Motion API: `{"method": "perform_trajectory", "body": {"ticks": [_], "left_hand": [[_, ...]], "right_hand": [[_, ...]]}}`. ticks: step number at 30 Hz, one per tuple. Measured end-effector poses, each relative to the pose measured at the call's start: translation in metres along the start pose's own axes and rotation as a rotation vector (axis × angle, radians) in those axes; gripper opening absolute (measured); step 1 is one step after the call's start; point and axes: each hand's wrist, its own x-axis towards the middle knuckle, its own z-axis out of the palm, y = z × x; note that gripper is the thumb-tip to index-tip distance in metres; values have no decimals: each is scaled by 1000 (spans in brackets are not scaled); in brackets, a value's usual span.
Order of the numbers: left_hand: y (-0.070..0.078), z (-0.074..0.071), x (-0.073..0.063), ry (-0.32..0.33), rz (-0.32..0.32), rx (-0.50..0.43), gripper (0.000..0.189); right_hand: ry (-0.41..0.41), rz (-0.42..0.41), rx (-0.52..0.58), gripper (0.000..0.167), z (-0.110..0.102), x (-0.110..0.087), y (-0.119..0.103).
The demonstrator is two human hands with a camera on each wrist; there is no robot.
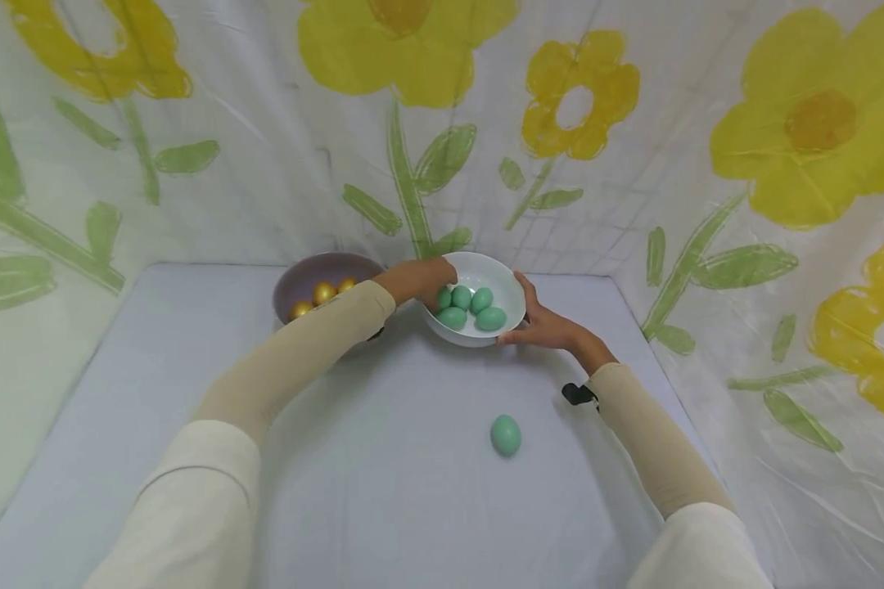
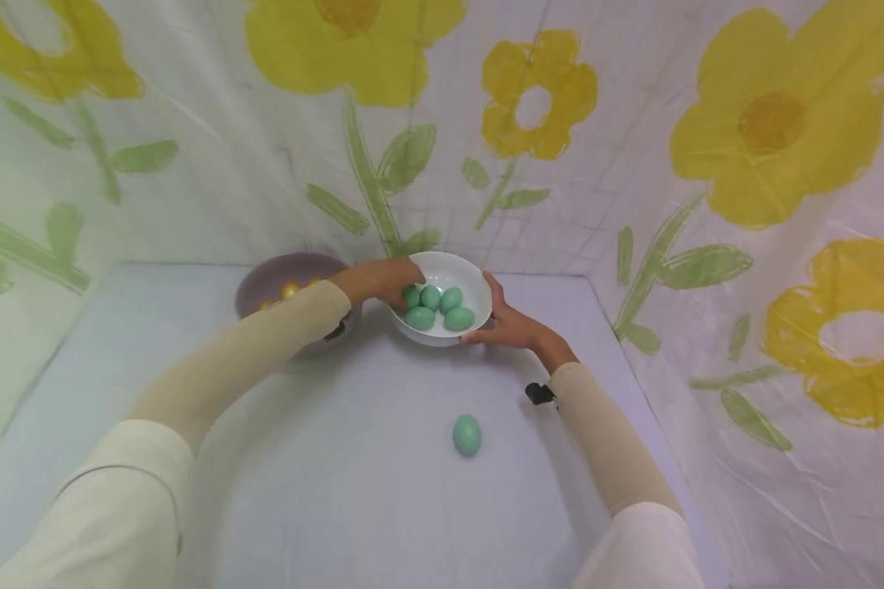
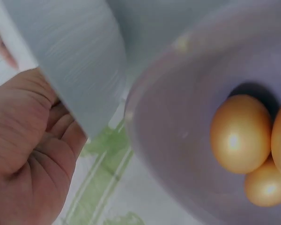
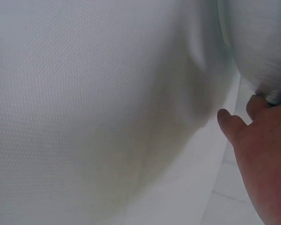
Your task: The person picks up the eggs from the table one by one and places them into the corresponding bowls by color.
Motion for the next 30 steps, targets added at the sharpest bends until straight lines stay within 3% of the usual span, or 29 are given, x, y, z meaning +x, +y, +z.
{"method": "perform_trajectory", "body": {"ticks": [4, 9, 13, 17, 22, 25, 30], "left_hand": [[-7, -7, -7, 40, 117, -93, 63], [-4, -15, -23, 201, 300, -223, 55], [15, -13, -44, 356, 391, -369, 52], [44, -5, -64, 467, 472, -605, 50], [79, 19, -85, 471, 497, -832, 53], [97, 37, -96, 462, 482, -913, 56], [123, 62, -110, 472, 541, -1083, 57]], "right_hand": [[-2, 18, -5, 135, 2, -2, -1], [-6, 25, -9, 132, 0, -1, 0], [-22, 26, -4, 134, -2, -1, -2], [-28, 5, -6, 136, -6, 1, -4], [-37, -23, -3, 135, -7, 2, -4], [-35, -14, -18, 134, -5, 1, -4], [-10, -7, -42, 131, -1, -1, -2]]}}
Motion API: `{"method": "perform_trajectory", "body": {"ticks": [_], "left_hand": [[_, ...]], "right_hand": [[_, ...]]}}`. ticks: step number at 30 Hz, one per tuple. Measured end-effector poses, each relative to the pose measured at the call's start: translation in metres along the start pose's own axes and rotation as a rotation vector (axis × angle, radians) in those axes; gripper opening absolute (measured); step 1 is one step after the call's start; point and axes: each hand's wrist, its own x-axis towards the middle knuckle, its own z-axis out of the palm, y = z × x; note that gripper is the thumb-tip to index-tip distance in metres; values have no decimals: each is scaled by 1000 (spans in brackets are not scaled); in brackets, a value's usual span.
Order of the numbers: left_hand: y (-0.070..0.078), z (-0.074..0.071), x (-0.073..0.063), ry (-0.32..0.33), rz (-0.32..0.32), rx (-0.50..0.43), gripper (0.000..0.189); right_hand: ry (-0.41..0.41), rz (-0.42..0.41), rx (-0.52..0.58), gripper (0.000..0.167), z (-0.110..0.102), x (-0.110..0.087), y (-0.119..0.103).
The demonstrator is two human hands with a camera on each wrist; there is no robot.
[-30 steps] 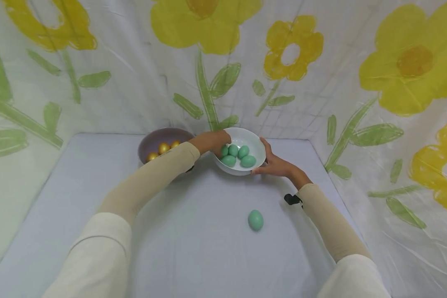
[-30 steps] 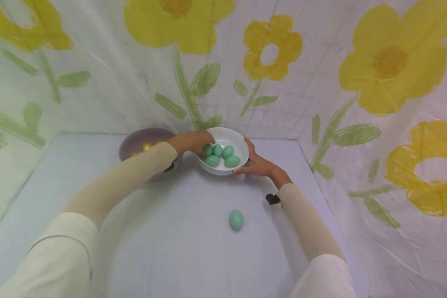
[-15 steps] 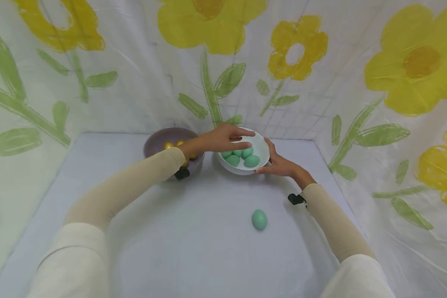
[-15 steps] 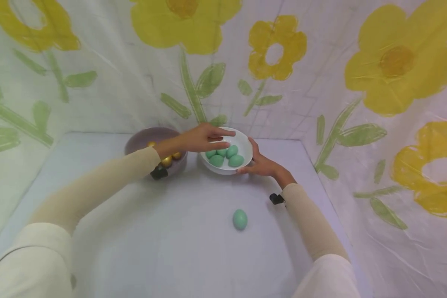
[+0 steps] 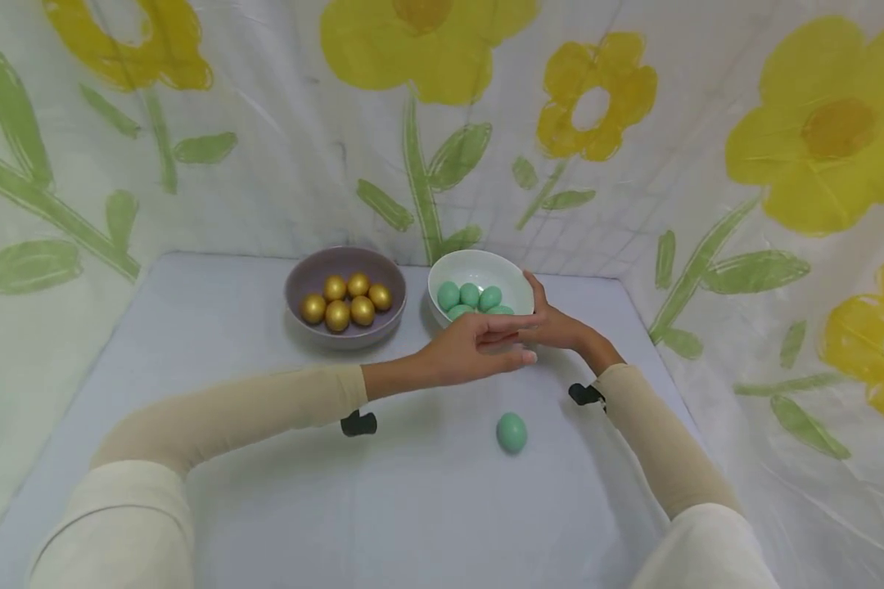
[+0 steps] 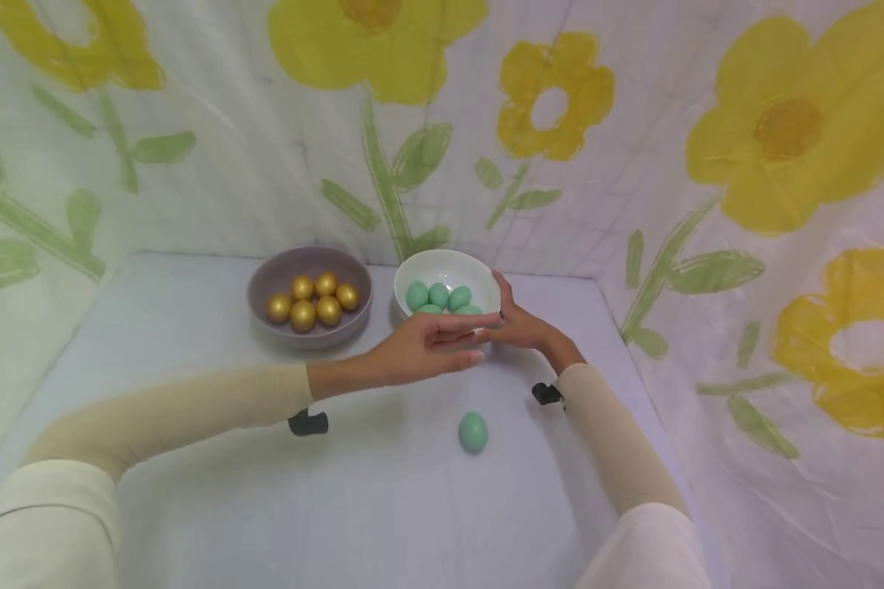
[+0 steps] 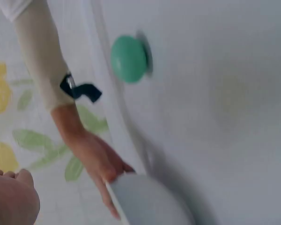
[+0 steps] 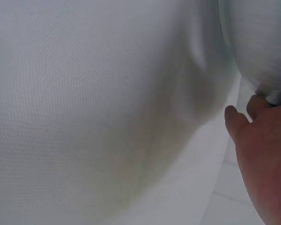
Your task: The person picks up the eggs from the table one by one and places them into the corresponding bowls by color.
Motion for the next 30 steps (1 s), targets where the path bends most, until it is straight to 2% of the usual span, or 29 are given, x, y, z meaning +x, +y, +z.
{"method": "perform_trajectory", "body": {"ticks": [2, 5, 7, 10, 15, 23, 26, 30], "left_hand": [[-3, 11, -6, 4, 25, -68, 58], [-12, 26, -16, 15, 35, -93, 60], [-20, 35, -22, 27, 19, -97, 61], [-32, 46, -31, 59, -34, -97, 61], [-45, 63, -43, 89, -173, -47, 60], [-65, 73, -48, 18, -357, 138, 71], [-66, 75, -48, 16, -403, 156, 72], [-67, 76, -47, 8, -430, 142, 72]], "right_hand": [[2, -41, 5, 129, 0, 0, 2], [2, -79, 32, 129, -1, 0, 4], [6, -74, 41, 132, -2, 1, 5], [9, -28, 43, 134, 0, 2, 4], [10, -1, 28, 136, 3, 3, 2], [16, 5, 23, 133, 4, 4, 6], [19, 7, 29, 136, 3, 4, 8], [17, 16, 44, 138, 1, 5, 9]]}}
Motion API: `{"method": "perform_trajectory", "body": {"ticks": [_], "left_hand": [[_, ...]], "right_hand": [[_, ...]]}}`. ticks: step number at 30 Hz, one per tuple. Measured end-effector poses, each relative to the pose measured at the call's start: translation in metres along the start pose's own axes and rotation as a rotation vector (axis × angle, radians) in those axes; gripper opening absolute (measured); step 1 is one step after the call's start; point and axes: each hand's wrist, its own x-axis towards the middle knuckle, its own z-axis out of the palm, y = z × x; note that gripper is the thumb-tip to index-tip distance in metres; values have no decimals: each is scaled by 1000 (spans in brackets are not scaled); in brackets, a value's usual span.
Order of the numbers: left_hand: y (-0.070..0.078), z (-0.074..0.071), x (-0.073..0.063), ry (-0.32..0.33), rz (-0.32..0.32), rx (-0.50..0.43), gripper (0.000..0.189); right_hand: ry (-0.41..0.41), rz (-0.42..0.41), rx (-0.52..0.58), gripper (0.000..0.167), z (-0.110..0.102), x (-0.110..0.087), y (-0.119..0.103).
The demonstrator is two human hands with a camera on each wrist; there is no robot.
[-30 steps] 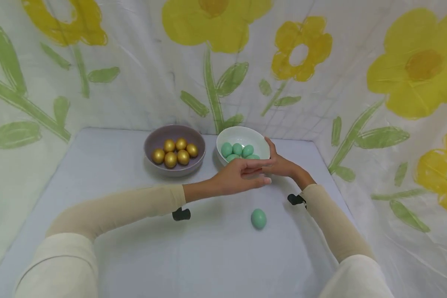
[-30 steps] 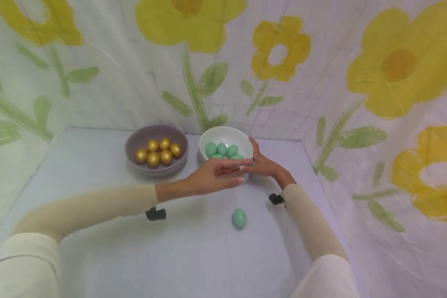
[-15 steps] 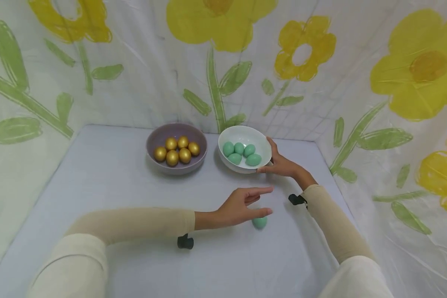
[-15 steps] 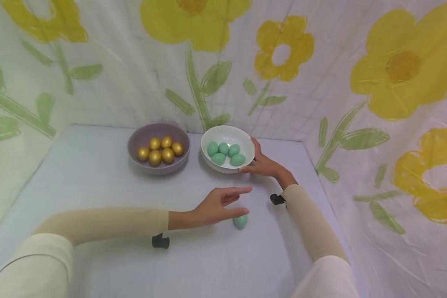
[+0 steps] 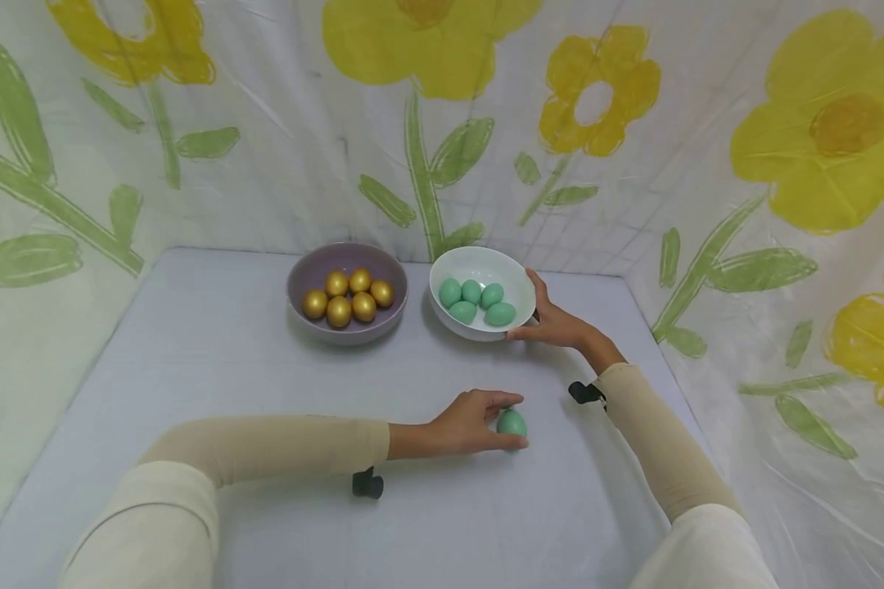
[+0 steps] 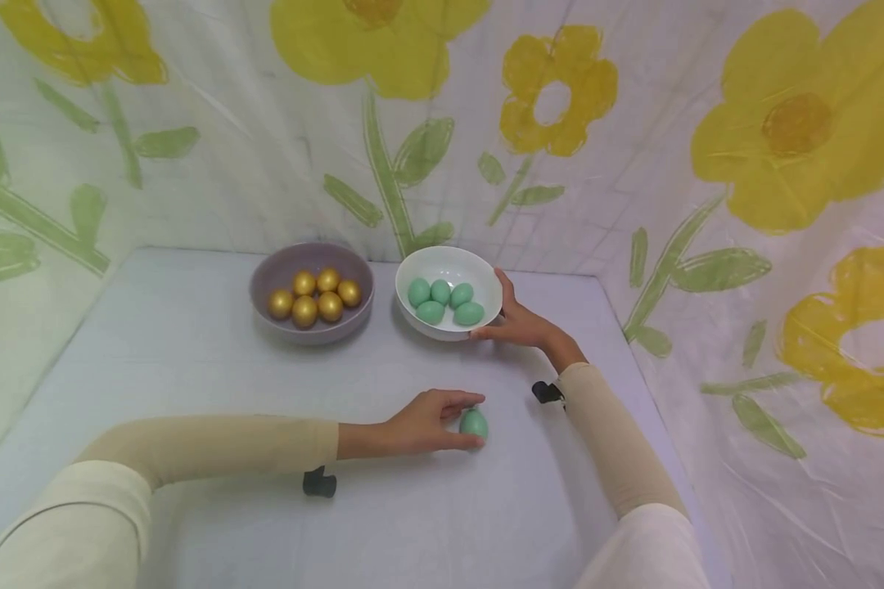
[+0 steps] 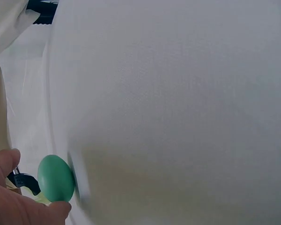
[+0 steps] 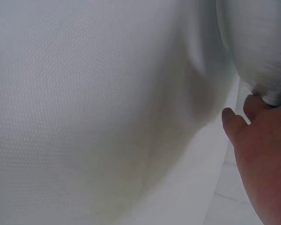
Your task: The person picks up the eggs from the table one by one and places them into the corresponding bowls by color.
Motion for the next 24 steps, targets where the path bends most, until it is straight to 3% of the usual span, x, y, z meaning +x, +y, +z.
{"method": "perform_trajectory", "body": {"ticks": [10, 24], "left_hand": [[-14, 3, 5, -54, 1, 21, 71], [-11, 3, 9, -129, 114, 153, 68]], "right_hand": [[-3, 12, 3, 137, 3, -2, 0], [17, 6, 7, 136, 1, 0, -4]]}}
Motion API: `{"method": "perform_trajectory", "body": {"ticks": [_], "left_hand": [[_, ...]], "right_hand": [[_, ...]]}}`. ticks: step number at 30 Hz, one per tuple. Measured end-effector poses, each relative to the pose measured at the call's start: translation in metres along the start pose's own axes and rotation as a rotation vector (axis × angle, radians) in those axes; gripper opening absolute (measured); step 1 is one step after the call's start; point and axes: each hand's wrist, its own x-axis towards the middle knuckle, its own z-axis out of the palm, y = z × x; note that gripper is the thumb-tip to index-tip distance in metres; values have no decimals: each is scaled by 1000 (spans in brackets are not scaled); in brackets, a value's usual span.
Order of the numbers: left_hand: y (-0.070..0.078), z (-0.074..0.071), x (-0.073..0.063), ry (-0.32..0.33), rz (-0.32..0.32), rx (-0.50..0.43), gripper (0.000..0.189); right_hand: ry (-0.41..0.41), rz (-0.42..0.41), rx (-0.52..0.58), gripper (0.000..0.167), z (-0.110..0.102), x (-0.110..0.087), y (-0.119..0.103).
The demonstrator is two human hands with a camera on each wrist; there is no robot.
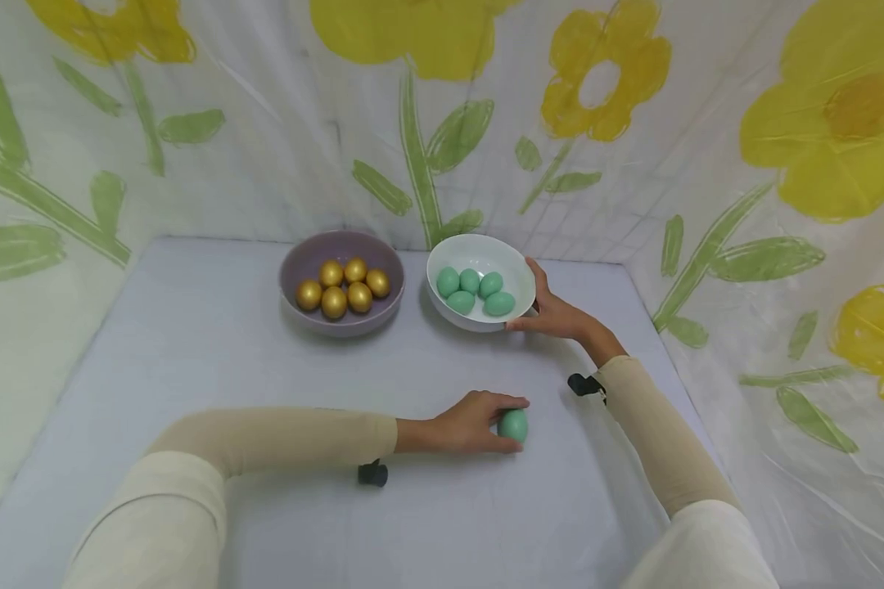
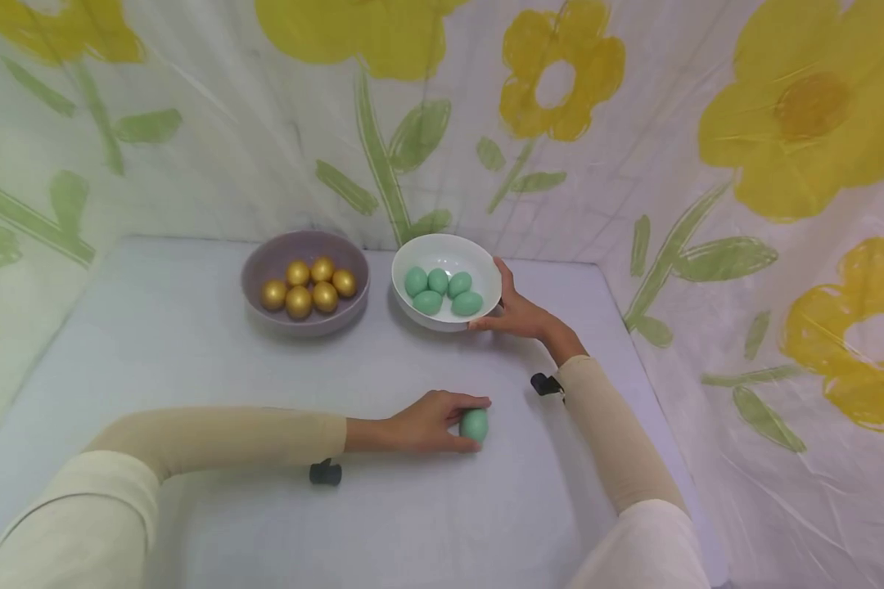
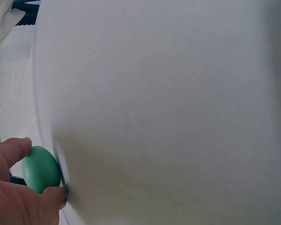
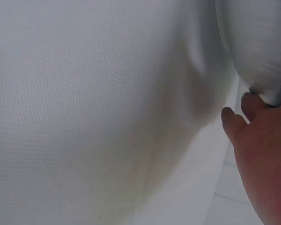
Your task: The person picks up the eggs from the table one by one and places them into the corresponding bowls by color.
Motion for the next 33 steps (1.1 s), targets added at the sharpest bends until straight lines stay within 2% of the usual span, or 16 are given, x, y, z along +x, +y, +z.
{"method": "perform_trajectory", "body": {"ticks": [7, 12, 17, 21, 24, 28, 33], "left_hand": [[-3, -1, 4, -21, 13, 38, 66], [-7, -6, 7, -23, 56, 60, 63], [-3, -17, 11, -34, 120, 58, 62], [9, -32, 13, -57, 194, 29, 62], [21, -48, 15, -50, 238, 4, 62], [33, -72, 17, -8, 246, 2, 61], [35, -102, 21, 87, 268, -28, 59]], "right_hand": [[4, -11, 5, 135, -1, 0, -1], [-3, -11, 35, 135, -1, 0, -4], [-16, -10, 68, 136, 1, 0, -5], [-12, -15, 42, 134, 1, 0, -4], [-18, -25, 31, 133, 0, 0, -1], [-33, -51, 45, 131, -2, 0, 1], [-51, -68, 30, 125, -1, -3, 0]]}}
